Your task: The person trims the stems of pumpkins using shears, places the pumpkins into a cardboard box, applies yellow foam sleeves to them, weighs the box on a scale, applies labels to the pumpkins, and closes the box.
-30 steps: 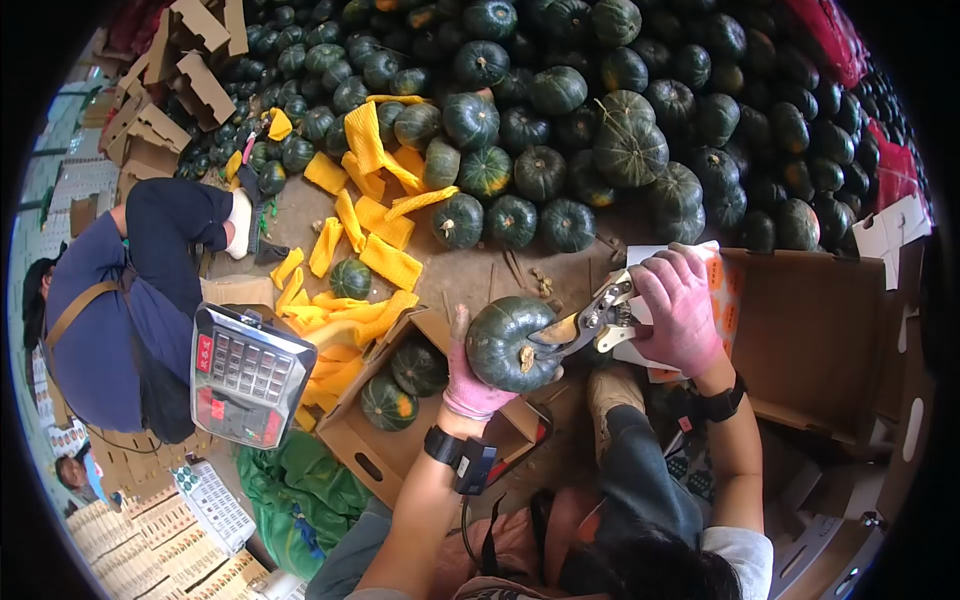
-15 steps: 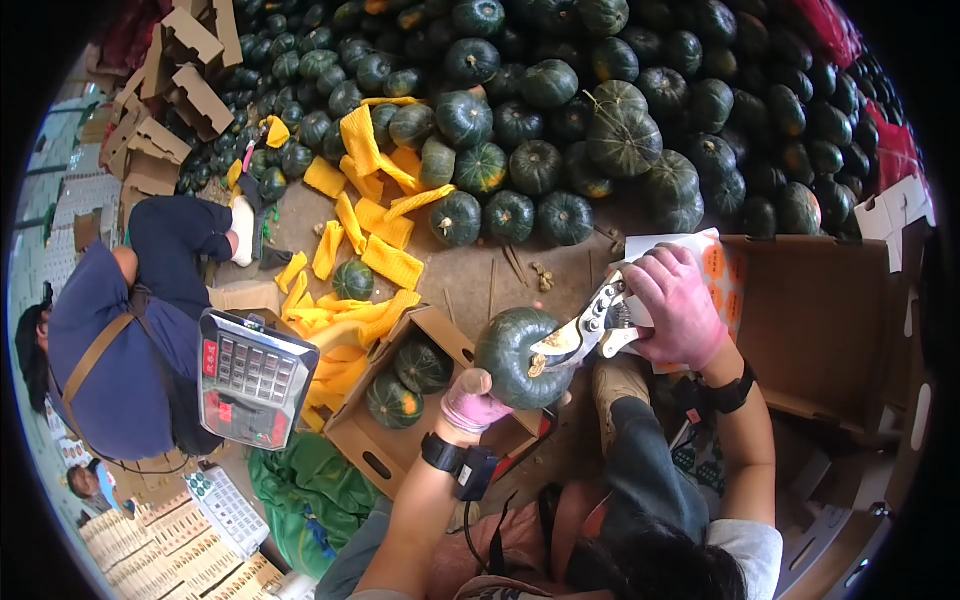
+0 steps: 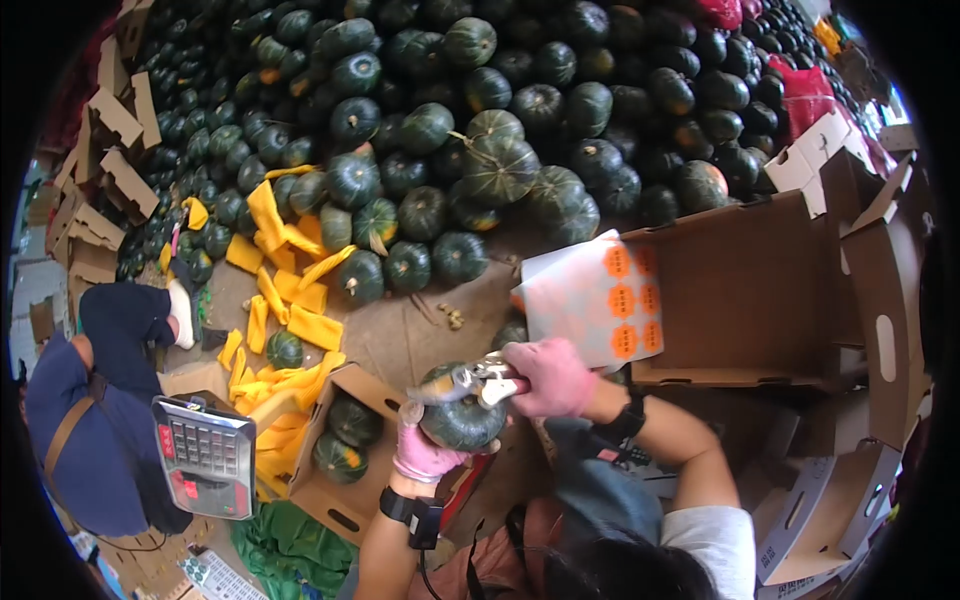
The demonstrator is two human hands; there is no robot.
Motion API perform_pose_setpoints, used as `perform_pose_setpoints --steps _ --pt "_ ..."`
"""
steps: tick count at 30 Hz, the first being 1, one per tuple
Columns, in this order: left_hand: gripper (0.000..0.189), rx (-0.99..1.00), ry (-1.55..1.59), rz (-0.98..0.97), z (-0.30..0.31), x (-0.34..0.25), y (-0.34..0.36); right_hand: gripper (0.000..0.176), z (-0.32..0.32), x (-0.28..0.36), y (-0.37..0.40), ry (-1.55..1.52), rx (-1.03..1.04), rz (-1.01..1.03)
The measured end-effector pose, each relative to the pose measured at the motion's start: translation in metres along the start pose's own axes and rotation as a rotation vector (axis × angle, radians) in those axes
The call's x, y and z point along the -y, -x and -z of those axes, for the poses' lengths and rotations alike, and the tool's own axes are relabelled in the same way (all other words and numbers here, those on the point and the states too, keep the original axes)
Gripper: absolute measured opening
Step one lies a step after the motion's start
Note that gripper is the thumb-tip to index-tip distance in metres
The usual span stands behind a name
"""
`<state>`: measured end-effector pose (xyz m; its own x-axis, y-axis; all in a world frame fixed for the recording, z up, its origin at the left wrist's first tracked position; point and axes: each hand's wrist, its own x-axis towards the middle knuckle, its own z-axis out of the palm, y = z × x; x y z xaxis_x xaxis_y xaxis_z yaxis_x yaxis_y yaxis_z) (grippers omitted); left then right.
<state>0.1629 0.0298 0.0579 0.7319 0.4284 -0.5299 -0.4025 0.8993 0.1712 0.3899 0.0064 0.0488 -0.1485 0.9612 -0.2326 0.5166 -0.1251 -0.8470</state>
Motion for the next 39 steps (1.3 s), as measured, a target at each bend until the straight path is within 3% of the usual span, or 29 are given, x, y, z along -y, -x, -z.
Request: perform_pose_setpoints --steps 2,3,4,6,8,9,11,12,14,18,20,21,22,24,25,27,30,31,32,34,36,38,39 --pt "0.085 0.103 0.072 -0.057 -0.002 -0.001 0.002 0.033 0.008 -0.028 0.003 -0.375 -0.143 -0.147" --pt "0.088 0.059 0.093 -0.115 -0.004 -0.003 0.011 0.040 -0.012 -0.082 0.000 -0.658 -0.128 -0.268" --pt "0.088 0.060 0.093 -0.117 -0.003 -0.010 0.026 0.036 -0.010 -0.076 -0.002 -0.646 -0.334 -0.099" --pt "0.093 -0.014 -0.269 -0.203 0.005 -0.030 0.066 0.029 0.049 -0.076 0.003 -0.626 -0.255 -0.609" --pt "0.097 -0.218 -0.515 -0.247 0.021 -0.039 0.101 0.021 0.071 -0.082 -0.009 -0.836 -0.586 -0.481" --pt "0.097 -0.225 -0.514 -0.249 0.031 -0.036 0.115 0.021 0.075 -0.087 -0.014 -0.864 -0.625 -0.481" --pt "0.099 -0.562 -1.390 -0.182 0.048 -0.030 0.129 0.024 0.097 -0.111 -0.049 -0.879 -0.754 -0.545" --pt "0.087 -0.617 -1.723 -0.231 0.041 -0.021 0.127 0.028 0.097 -0.124 -0.068 -0.834 -0.830 -0.573" --pt "0.082 -0.683 -2.195 -0.201 0.036 -0.003 0.116 0.032 0.095 -0.116 -0.093 -0.871 -0.859 -0.655" --pt "0.074 -0.658 -2.408 -0.297 0.077 0.026 0.113 0.039 0.076 -0.100 -0.119 -0.903 -0.994 -0.724" --pt "0.069 -0.706 -2.333 -0.285 0.084 0.031 0.117 0.043 0.079 -0.093 -0.122 -0.822 -0.926 -0.851" --pt "0.070 -0.687 -2.319 -0.333 0.080 0.029 0.112 0.050 0.080 -0.092 -0.129 -0.809 -0.997 -0.880" --pt "0.072 -0.668 -2.305 -0.380 0.077 0.029 0.111 0.053 0.073 -0.104 -0.133 -0.860 -1.068 -0.807" --pt "0.058 -0.761 -2.256 -0.453 0.065 0.028 0.113 0.049 0.061 -0.108 -0.135 -0.848 -1.122 -0.738" --pt "0.053 -0.824 -2.174 -0.523 0.061 0.025 0.111 0.046 0.066 -0.101 -0.126 -0.832 -1.083 -0.645" --pt "0.045 -0.925 -2.081 -0.671 0.051 0.018 0.104 0.044 0.063 -0.100 -0.114 -0.811 -0.981 -0.659" --pt "0.039 -0.847 -1.964 -0.838 0.019 -0.003 0.092 0.045 0.050 -0.104 -0.096 -0.863 -0.921 -0.620" --pt "0.042 -0.652 -1.832 -0.832 0.019 -0.015 0.076 0.045 0.045 -0.105 -0.085 -0.918 -0.817 -0.489" --pt "0.042 -0.662 -1.825 -0.833 0.014 -0.019 0.059 0.046 0.039 -0.103 -0.074 -0.969 -0.710 -0.359" --pt "0.055 -0.373 -1.037 -0.604 0.001 -0.018 0.021 0.049 0.026 -0.070 -0.057 -1.239 -0.502 -0.173" --pt "0.072 -0.282 -0.928 -0.561 -0.009 -0.017 -0.001 0.056 0.023 -0.059 -0.051 -1.193 -0.441 -0.170" --pt "0.083 -0.244 -0.583 -0.525 -0.034 -0.013 -0.035 0.057 0.016 -0.042 -0.042 -1.204 -0.262 -0.094" --pt "0.084 -0.237 -0.584 -0.559 -0.034 -0.012 -0.052 0.056 0.006 -0.032 -0.043 -1.062 -0.214 0.017"
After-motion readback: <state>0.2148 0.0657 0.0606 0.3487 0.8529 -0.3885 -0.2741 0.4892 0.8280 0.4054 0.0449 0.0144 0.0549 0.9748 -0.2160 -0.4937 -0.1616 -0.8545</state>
